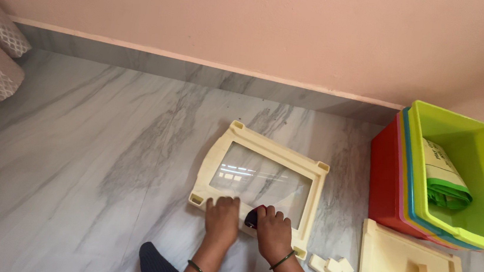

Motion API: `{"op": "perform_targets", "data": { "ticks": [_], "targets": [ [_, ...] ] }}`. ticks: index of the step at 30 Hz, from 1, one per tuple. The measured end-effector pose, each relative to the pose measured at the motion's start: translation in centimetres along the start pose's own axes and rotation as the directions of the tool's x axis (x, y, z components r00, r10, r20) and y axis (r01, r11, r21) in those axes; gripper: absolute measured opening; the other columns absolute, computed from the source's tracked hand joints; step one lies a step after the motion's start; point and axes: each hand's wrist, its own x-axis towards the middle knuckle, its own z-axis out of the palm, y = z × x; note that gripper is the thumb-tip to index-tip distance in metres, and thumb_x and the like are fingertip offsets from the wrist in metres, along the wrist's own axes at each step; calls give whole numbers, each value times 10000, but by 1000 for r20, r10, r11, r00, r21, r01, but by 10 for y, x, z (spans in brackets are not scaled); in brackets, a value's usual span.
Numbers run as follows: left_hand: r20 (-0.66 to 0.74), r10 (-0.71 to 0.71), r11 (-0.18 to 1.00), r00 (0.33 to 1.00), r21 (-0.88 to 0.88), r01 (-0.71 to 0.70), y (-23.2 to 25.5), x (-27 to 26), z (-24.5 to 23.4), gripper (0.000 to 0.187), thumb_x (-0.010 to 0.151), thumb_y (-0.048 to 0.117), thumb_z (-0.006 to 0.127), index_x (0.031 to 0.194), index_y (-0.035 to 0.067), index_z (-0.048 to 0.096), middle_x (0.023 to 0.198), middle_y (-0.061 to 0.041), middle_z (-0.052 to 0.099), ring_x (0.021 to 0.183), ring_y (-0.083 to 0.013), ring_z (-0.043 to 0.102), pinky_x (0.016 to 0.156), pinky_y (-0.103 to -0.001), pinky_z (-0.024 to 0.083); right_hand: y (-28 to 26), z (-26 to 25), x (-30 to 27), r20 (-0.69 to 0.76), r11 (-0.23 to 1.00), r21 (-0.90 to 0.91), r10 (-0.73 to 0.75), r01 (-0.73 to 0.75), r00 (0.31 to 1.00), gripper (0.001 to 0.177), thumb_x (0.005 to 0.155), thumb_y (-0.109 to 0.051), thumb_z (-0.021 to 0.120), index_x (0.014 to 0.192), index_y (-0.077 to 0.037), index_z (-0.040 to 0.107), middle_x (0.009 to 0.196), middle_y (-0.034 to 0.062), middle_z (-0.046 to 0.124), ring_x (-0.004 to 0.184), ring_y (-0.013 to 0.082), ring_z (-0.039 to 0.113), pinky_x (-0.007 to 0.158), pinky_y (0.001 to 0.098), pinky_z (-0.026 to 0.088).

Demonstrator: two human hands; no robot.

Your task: The person assembles a rectangular plastic frame by inserting small plastic corner pieces into the frame slots. They then use a red cloth to wipe the frame surface.

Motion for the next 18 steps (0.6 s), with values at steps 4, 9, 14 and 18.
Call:
{"op": "perform_targets", "data": {
  "ticks": [4, 9, 14, 18],
  "targets": [
    [-548, -22, 994, 836, 78, 77, -24, 8, 1, 412, 795, 118, 641, 1205, 108, 670, 1399, -221, 548, 1338, -431, 431, 1061, -644, 325, 0, -4, 0, 59, 999, -36, -4, 6, 998, 443, 766, -78, 751, 1161, -85, 549, 1047, 102, 610, 927, 293, 646, 753, 416, 528],
    [-217, -104, 974, 970, 176, 144, -16, 11, 12, 312, 846, 126, 683, 1156, 110, 648, 1272, -153, 566, 1343, -489, 425, 979, -597, 432, -2, -10, 1, 134, 988, 152, 2, -23, 991, 546, 720, -151, 841, 1163, -48, 539, 1073, 141, 595, 971, 330, 629, 794, 431, 537],
    [-256, -106, 971, 961, 180, 156, -16, 8, 12, 217, 911, 94, 661, 1127, 88, 661, 1141, -116, 636, 1098, -360, 611, 935, -489, 484, -18, -14, -2, 32, 932, 358, -79, 62, 996, 507, 728, -158, 836, 1147, -29, 580, 1068, 165, 600, 957, 362, 622, 785, 457, 539],
    [-141, -206, 979, 968, -33, 203, -21, 7, 3, 314, 831, 132, 731, 1132, 103, 649, 1187, -130, 599, 1081, -337, 622, 925, -463, 484, -33, -13, -3, -79, 880, 429, -189, 205, 979, 358, 827, -94, 736, 1156, -19, 617, 1053, 171, 612, 928, 365, 625, 776, 462, 534]
  ]
}}
